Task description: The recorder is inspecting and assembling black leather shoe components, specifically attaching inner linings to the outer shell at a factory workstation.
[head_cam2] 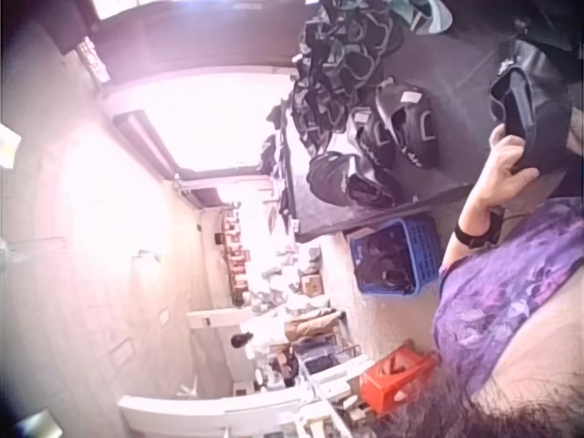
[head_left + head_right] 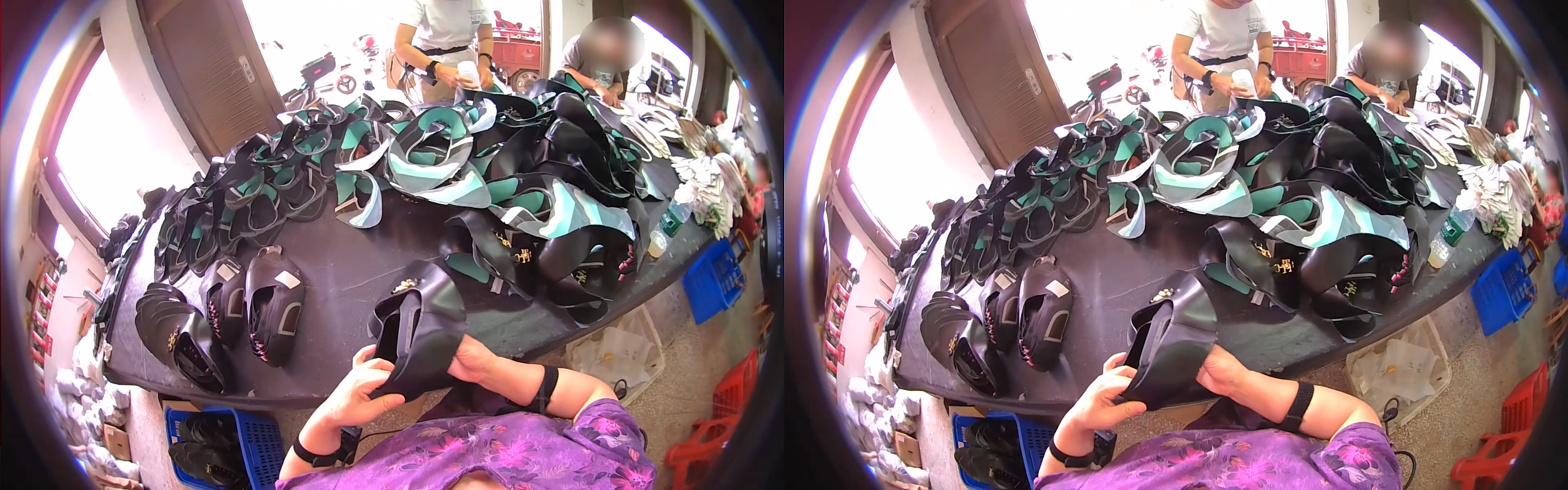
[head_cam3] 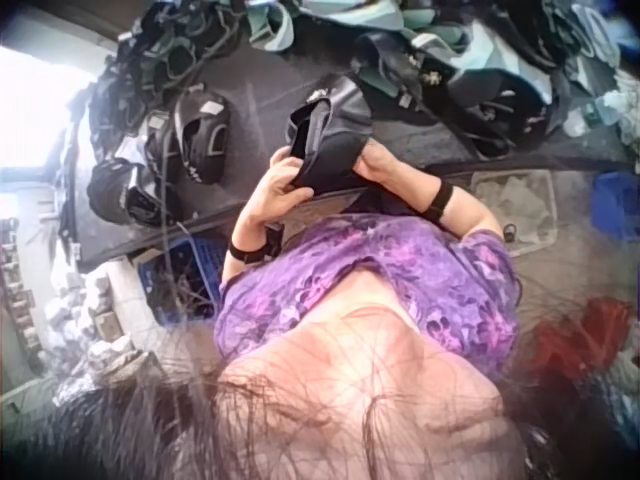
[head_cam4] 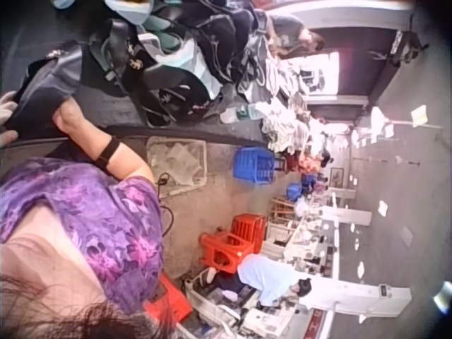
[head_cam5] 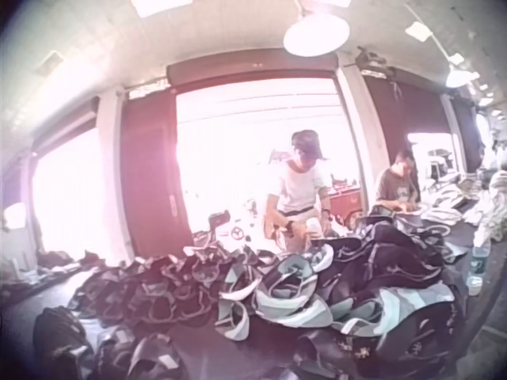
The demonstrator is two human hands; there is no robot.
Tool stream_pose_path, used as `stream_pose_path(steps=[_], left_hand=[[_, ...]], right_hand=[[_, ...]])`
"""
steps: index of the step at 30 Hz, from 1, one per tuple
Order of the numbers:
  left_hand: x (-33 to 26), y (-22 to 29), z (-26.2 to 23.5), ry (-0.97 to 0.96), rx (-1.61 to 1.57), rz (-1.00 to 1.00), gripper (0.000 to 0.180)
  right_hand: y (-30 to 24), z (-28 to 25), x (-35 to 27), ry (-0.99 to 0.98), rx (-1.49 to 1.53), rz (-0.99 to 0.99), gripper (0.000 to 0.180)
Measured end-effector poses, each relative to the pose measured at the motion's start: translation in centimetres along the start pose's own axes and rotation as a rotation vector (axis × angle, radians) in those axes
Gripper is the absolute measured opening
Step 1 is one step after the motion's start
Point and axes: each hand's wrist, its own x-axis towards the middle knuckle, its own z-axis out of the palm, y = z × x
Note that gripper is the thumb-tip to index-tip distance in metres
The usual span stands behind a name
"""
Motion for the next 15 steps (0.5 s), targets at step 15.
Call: stream_pose_path(steps=[15], left_hand=[[-1.3, -1.7, 2.6, 0.353, -0.025, 0.035, 0.019]], right_hand=[[0.3, 1.5, 1.4, 0.09, 0.138, 0.084, 0.034]])
